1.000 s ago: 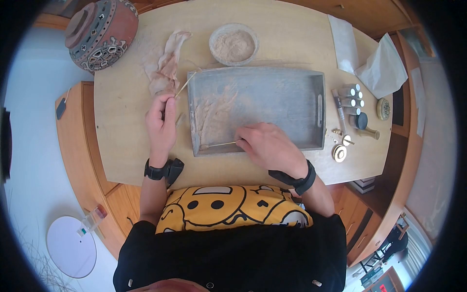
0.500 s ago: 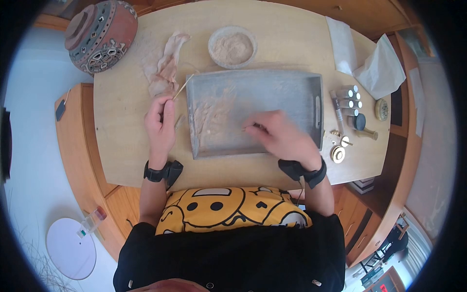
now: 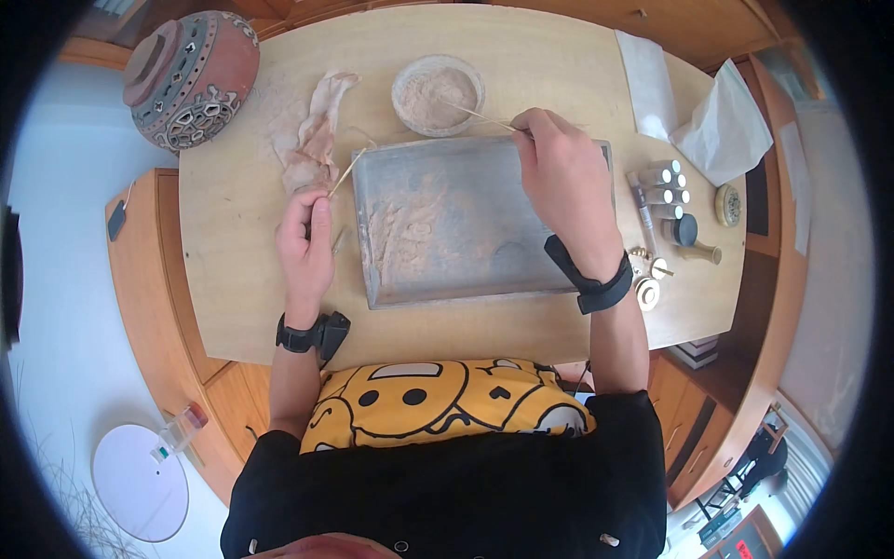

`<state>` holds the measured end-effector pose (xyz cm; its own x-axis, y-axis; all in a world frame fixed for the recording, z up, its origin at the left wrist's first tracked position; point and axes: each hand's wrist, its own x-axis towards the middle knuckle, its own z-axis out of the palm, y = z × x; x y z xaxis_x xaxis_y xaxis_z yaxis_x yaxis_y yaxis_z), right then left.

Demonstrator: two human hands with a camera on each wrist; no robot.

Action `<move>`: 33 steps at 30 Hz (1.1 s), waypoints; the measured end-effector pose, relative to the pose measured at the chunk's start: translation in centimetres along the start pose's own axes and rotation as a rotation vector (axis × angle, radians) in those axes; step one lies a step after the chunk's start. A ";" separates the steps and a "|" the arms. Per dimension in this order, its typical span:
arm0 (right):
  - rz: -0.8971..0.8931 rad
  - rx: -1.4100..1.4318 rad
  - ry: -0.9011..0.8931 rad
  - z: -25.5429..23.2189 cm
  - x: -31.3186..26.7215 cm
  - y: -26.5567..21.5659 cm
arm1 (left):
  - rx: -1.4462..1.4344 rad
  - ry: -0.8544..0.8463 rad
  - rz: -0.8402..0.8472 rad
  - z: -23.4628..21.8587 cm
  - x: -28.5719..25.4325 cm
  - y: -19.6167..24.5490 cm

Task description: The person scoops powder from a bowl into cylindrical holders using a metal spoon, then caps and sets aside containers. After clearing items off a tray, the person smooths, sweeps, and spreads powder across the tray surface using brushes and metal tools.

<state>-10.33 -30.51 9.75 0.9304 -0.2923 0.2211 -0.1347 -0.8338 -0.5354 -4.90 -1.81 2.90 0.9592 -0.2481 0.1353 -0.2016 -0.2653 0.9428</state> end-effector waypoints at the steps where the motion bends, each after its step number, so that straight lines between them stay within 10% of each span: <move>1: -0.041 -0.045 0.021 0.0 -0.2 -0.2 | 0.014 -0.006 -0.008 -0.1 0.0 0.0; 33: -0.268 0.068 -0.400 2.6 -6.3 -3.2 | 0.011 -0.017 -0.002 0.2 0.0 -0.1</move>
<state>-14.88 -24.79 7.95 0.9892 0.1427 0.0346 0.1376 -0.8184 -0.5579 -4.95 -1.99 2.78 0.9563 -0.2631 0.1278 -0.2015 -0.2758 0.9399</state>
